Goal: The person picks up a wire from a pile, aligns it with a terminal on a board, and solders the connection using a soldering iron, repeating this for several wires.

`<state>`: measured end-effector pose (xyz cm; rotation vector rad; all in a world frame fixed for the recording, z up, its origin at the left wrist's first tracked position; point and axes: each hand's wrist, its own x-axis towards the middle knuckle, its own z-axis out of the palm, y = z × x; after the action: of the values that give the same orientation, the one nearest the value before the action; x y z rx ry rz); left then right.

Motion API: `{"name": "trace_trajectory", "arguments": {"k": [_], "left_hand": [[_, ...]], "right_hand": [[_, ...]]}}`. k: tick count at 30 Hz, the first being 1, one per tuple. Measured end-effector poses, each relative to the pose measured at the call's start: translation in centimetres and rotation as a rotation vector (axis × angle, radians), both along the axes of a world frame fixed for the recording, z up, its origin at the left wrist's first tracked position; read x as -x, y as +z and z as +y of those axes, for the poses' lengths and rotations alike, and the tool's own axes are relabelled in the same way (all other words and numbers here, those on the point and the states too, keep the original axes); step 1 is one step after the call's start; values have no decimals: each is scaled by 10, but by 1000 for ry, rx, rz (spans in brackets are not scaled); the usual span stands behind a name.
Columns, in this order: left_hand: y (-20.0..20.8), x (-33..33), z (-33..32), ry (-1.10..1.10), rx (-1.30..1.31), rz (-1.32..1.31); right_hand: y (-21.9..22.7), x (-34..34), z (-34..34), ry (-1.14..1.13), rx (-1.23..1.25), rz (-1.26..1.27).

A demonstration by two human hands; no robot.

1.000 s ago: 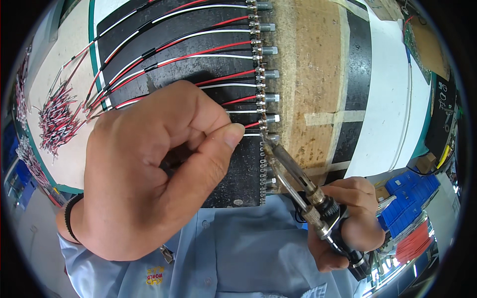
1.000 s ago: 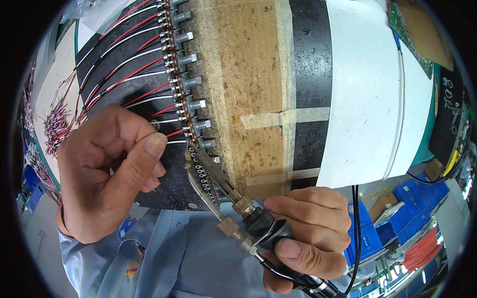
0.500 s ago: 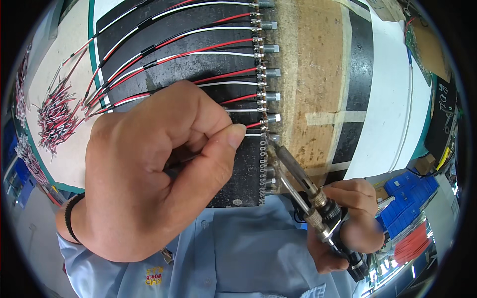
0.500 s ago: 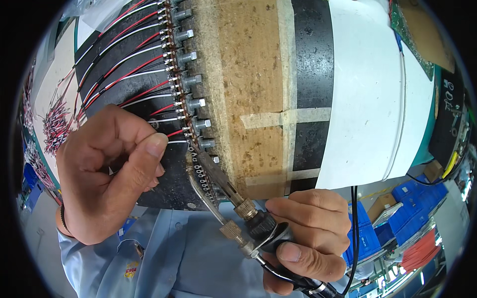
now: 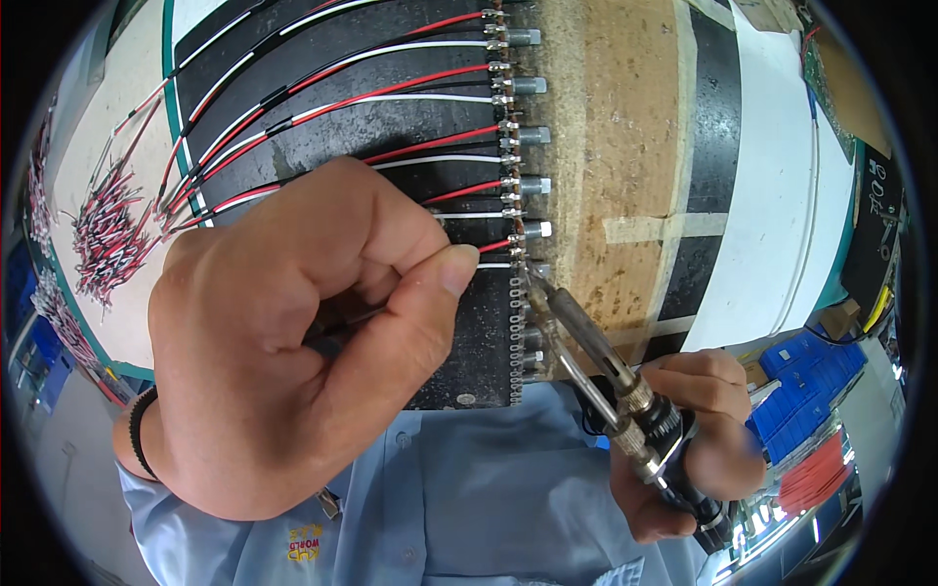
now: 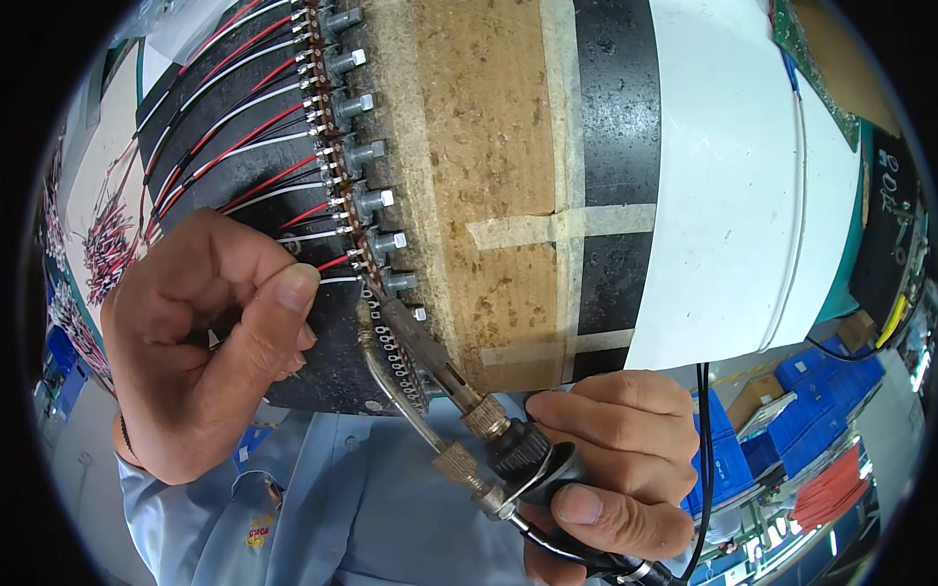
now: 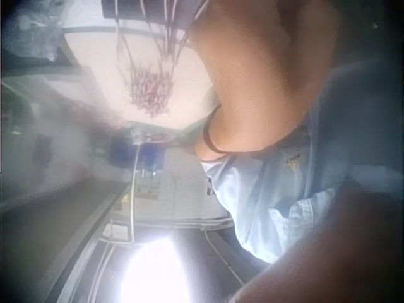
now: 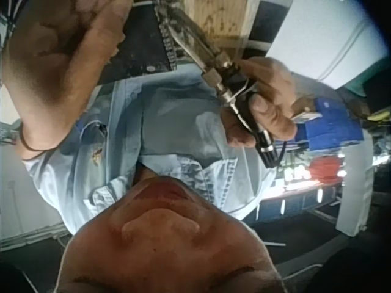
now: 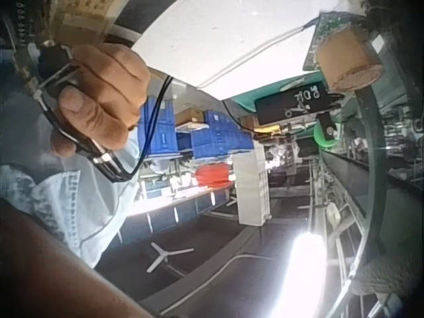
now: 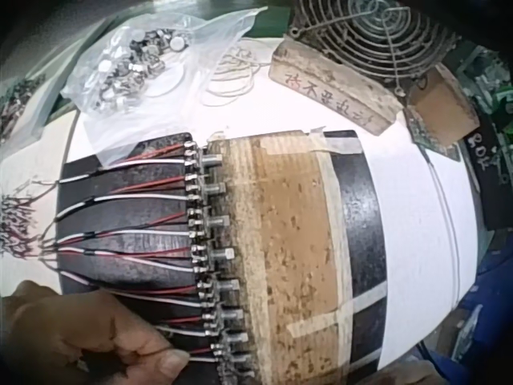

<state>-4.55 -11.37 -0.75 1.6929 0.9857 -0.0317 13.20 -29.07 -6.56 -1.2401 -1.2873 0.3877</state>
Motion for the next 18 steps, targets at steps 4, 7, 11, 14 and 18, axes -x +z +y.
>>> {"name": "trace_trajectory", "arguments": {"k": [4, 7, 11, 14, 18], "left_hand": [[1, -1, -1, 20, 12, 14], [4, -3, -4, 72, 50, 69], [4, -6, -7, 135, 51, 49], [4, -8, -12, 109, -43, 60], [11, -4, -21, -84, -416, 56]], "right_hand": [[3, -4, -6, 4, 52, 44], [4, -4, -6, -11, 58, 129], [-2, -3, 4, 51, 2, 113], [-16, 1, 11, -173, -246, 118], [-7, -5, 3, -156, -4, 72]]}}
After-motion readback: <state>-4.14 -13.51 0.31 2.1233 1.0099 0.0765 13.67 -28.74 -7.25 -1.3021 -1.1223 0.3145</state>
